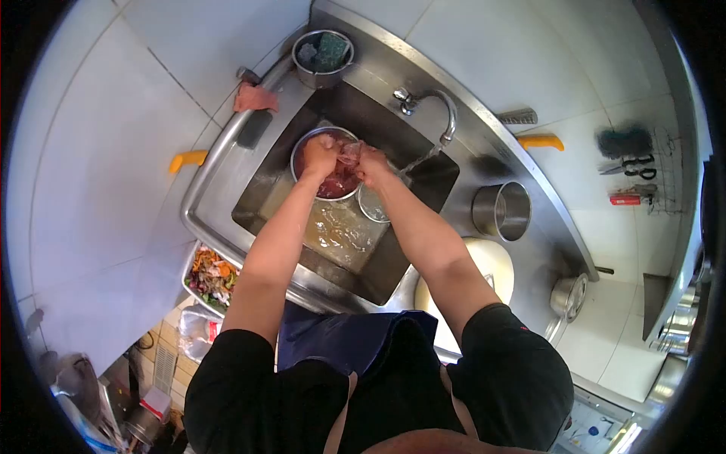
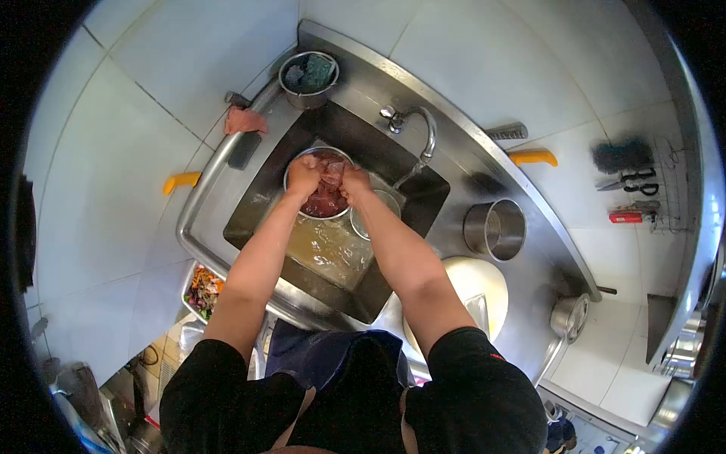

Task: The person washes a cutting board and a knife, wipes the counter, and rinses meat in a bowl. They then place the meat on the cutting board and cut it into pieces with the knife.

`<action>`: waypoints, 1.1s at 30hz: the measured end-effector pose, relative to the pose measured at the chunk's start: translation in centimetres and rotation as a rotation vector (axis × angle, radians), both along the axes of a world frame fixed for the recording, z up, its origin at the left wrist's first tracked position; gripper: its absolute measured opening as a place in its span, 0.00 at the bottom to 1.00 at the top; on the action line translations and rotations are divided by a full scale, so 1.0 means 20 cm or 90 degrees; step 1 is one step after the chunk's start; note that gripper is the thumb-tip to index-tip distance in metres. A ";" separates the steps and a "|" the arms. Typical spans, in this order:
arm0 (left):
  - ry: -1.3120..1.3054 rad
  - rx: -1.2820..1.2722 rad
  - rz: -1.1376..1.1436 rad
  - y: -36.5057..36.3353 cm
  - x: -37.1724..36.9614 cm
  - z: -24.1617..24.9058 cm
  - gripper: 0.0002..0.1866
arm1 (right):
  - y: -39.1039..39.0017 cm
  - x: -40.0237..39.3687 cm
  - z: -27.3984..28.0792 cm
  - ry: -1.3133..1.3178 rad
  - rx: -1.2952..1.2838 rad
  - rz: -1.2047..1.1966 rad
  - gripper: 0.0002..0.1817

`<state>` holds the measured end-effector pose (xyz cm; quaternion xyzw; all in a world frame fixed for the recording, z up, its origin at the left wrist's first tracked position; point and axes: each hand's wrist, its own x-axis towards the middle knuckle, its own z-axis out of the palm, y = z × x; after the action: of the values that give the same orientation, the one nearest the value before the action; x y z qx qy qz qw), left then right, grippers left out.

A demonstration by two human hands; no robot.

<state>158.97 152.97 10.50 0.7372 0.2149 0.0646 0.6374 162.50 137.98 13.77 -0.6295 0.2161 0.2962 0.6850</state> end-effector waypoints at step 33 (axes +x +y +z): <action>-0.001 0.337 -0.161 0.02 -0.01 -0.05 0.05 | 0.05 -0.01 -0.20 -0.283 -0.116 0.166 0.20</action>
<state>158.81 153.41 9.51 0.8988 0.0968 0.0392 0.4258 162.28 139.08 9.70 -0.7608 0.0037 0.2159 0.6121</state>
